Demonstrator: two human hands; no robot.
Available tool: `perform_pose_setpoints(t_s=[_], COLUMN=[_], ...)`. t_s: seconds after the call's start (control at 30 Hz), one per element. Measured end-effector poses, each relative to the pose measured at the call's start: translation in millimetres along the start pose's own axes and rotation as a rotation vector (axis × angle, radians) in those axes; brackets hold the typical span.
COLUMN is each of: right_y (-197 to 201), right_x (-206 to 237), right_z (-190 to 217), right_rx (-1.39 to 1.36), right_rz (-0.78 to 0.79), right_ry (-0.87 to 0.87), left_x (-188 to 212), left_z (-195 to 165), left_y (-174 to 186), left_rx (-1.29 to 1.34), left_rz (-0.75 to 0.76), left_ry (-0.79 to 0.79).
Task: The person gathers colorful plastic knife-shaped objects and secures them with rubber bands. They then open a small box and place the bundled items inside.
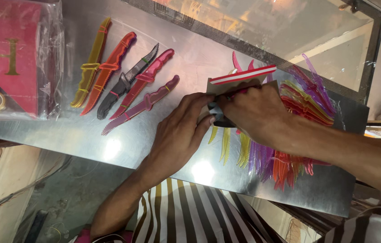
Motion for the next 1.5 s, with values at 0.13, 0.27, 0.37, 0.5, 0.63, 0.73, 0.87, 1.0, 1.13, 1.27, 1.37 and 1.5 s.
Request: perform_pose_setpoints(t_s=[0.13,0.27,0.37,0.5,0.63,0.73,0.87,1.0,1.13,1.27,1.37,1.5], right_y=[2,6,2,3,4,12,-7,13,14,2,17,9], right_x=[14,32,40,47,55,62,75,75,72,72,78,72], right_z=[-17,-26,-27,-27,-28,-25,-31,-31,-32,-39,-34,-37], right_rx=[-0.200,-0.349,-0.307,-0.249,-0.249,-0.292,-0.274,-0.520,-0.575,-0.435,-0.336,-0.289], right_rz=[0.116,0.141,0.155,0.004,-0.058,-0.115,0.150,-0.269,-0.426,-0.269,-0.404,-0.331], right_ry=[-0.137,-0.242,-0.249,-0.181,-0.166,-0.145,-0.230,-0.136,-0.029,-0.071,0.008,-0.062], left_x=[2,3,2,1,1,1,1,0,1,2,3,1], left_z=[-1,-3,-13,-7,-3,10,20,43,35,13,2,-2], left_y=[6,7,7,-7,-9,-13,-13,-15,-5,9,12,13], left_rx=[0.073,0.129,0.103,0.267,0.344,0.487,0.675,0.742,0.635,0.336,0.148,0.135], left_rz=[0.042,0.082,0.052,0.118,0.060,0.073,0.081,0.078,0.028,-0.064,-0.108,-0.103], left_ry=[-0.015,-0.005,-0.054,0.097,0.122,0.180,0.152,0.306,0.204,0.089,0.080,0.095])
Point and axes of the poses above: each hand's wrist, its own x-axis away from the middle knuckle, its own y-axis out of the back of the hand, z = x × y, the point moved 9 cm from there along -x, towards the middle knuckle, and after that the axes turned 10 degrees about y, right-handed, at the moved point
